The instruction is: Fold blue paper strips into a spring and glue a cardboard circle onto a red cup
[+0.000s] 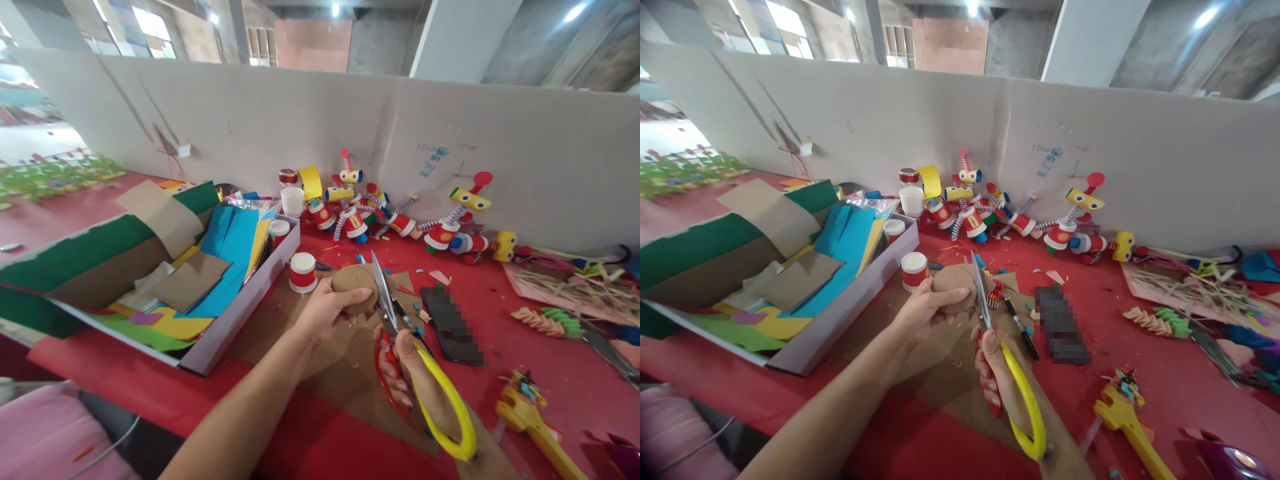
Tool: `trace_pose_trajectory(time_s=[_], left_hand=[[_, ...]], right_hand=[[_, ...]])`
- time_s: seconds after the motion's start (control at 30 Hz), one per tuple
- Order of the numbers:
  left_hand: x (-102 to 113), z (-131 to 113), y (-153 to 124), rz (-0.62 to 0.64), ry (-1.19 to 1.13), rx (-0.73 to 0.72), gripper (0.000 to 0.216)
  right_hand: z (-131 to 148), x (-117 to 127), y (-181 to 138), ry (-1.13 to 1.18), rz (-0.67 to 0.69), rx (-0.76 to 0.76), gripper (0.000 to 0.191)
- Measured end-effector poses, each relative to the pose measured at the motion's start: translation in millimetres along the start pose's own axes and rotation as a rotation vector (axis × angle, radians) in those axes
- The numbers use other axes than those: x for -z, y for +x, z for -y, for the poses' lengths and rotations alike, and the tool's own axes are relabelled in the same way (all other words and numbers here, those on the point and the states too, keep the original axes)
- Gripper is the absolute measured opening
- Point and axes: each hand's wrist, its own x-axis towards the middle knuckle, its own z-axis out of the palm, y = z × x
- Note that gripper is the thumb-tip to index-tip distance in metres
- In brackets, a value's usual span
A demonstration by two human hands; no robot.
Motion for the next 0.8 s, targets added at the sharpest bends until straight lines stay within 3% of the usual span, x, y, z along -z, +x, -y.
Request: trace_pose_trajectory(time_s=[0.53, 0.63, 0.73, 0.8], left_hand=[[17, -13, 2, 0.129, 0.104, 0.036, 0.031], [10, -9, 1, 0.057, 0.037, 0.008, 0.030], [-1, 0, 1, -0.096, -0.120, -0.098, 0.028], [-6, 4, 1, -0.111, -0.142, -0.114, 0.028]], right_hand=[[-1, 4, -3, -0.020, 0.061, -0.064, 0.051], [0, 3, -2, -0.043, 0.028, -0.028, 0.051], [-1, 2, 1, -0.064, 0.004, 0.007, 0.049], [-3, 2, 3, -0.081, -0.013, 0.032, 0.041]])
